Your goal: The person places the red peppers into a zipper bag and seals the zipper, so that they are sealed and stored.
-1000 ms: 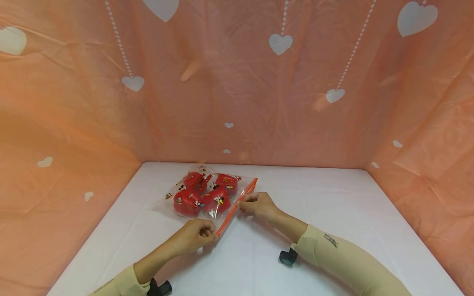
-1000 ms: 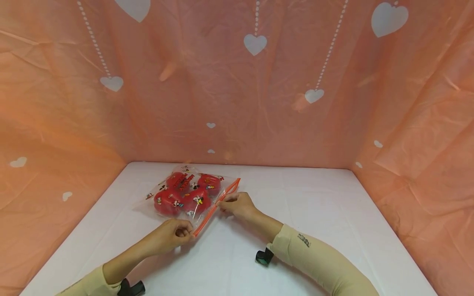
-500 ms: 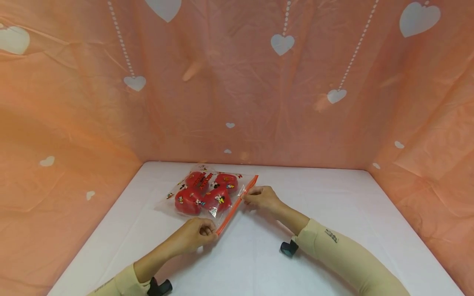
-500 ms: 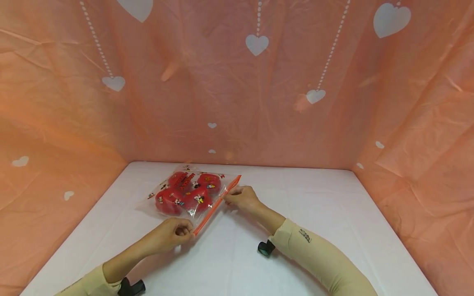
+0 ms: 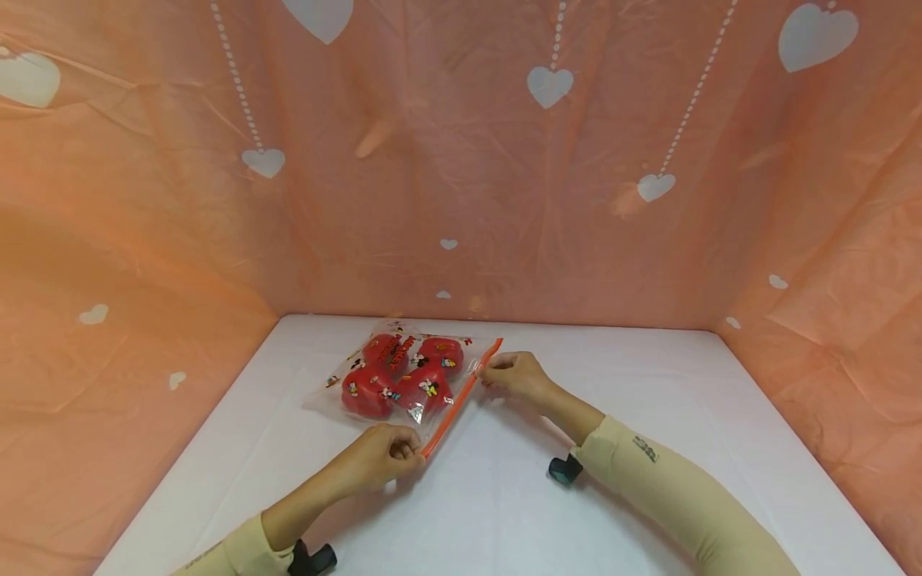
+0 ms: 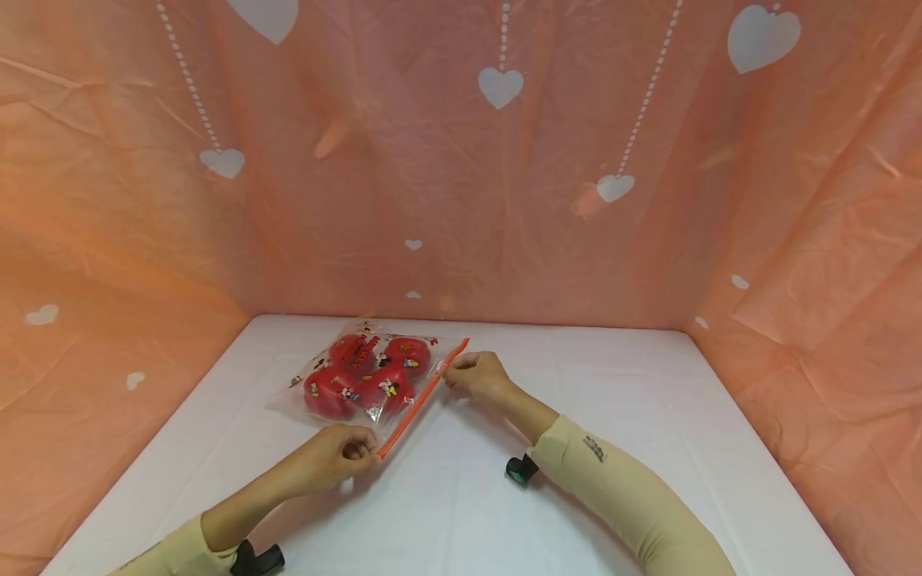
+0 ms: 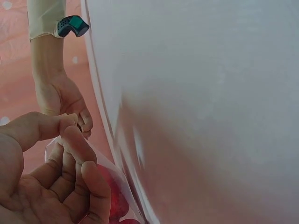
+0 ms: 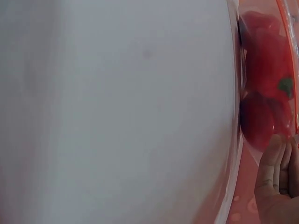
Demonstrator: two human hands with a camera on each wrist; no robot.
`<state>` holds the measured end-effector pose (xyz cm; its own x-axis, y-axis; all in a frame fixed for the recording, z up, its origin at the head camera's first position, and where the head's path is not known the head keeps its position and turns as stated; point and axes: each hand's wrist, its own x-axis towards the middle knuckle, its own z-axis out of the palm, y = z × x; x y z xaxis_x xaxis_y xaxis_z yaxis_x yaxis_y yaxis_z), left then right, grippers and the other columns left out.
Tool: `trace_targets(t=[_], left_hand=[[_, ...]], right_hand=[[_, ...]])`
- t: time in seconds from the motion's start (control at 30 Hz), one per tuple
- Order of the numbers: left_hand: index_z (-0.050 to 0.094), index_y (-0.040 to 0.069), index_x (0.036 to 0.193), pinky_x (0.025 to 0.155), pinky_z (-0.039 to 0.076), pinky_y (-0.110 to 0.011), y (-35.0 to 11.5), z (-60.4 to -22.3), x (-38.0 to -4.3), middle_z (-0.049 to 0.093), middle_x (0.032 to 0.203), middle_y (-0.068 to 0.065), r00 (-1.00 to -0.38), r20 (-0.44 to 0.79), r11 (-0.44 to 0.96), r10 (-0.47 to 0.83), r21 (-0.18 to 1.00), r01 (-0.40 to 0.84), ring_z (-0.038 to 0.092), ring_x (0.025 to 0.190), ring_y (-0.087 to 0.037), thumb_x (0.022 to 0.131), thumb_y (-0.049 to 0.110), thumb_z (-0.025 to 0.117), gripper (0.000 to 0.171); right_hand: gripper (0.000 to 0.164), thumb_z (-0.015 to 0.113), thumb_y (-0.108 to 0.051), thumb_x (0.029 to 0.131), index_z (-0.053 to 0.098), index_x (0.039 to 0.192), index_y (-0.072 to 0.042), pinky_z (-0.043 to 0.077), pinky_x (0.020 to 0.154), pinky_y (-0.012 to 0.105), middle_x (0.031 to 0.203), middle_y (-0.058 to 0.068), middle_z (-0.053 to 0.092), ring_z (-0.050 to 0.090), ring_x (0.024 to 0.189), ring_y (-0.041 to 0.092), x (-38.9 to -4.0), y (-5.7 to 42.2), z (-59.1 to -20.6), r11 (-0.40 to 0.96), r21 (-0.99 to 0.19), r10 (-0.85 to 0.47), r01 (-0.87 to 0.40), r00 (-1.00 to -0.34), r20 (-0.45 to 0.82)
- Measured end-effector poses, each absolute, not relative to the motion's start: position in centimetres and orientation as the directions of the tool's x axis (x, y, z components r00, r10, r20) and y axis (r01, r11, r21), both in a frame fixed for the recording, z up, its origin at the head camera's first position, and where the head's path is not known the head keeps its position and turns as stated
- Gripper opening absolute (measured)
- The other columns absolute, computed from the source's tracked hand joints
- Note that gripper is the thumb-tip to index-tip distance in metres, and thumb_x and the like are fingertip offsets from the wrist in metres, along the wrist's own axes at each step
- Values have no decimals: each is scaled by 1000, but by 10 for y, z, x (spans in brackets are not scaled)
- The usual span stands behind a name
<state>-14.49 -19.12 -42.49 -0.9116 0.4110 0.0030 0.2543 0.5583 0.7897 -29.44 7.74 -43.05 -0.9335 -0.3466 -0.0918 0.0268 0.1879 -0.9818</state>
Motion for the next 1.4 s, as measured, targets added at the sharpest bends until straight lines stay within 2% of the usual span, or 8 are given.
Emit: trace_targets(t=[0.23,0.6,0.8,1.03,1.2,1.4], left_hand=[[70,9,90,70,48,-21,-192,-425,-144,60,82,5,-911,7,562,413,785,260,54,77,-8,95,6,76,8],[70,8,90,70,47,-22,-191,-422,-141,60,83,4,-909,0,548,417,798,252,54,78,-9,96,6,76,9],[70,9,90,70,47,-22,-192,-423,-141,59,82,5,-910,4,553,414,793,255,54,78,-9,96,5,76,9],[70,9,90,69,47,-21,-193,-425,-143,60,81,6,-908,19,551,419,789,270,54,76,-6,94,4,76,9],[70,9,90,69,47,-22,-193,-425,-142,60,81,5,-908,13,552,418,791,265,54,77,-7,94,4,75,8],[70,9,90,69,47,-22,-194,-424,-142,60,81,6,-906,10,554,422,789,266,54,76,-7,95,5,75,8]], right_hand=[[14,79,-9,95,77,100,5,62,73,30,85,6,78,74,80,16,-307,81,-428,240,-971,-322,-7,-944,-73],[12,83,-10,93,77,92,0,64,77,35,80,4,76,74,79,17,-321,87,-423,240,-970,-296,27,-950,-99],[17,84,-14,94,78,100,2,64,82,39,85,6,78,76,81,18,-328,89,-421,253,-967,-293,14,-952,-91],[25,78,-8,96,75,113,11,63,91,43,95,14,80,78,89,24,-337,93,-420,231,-973,-305,-24,-951,-49],[23,76,-5,96,75,112,11,60,97,50,92,10,80,76,86,19,-344,95,-420,216,-975,-307,-48,-951,-21],[22,76,-8,100,75,115,8,56,103,54,99,9,79,74,106,40,-351,100,-417,192,-979,-325,-64,-946,-2]])
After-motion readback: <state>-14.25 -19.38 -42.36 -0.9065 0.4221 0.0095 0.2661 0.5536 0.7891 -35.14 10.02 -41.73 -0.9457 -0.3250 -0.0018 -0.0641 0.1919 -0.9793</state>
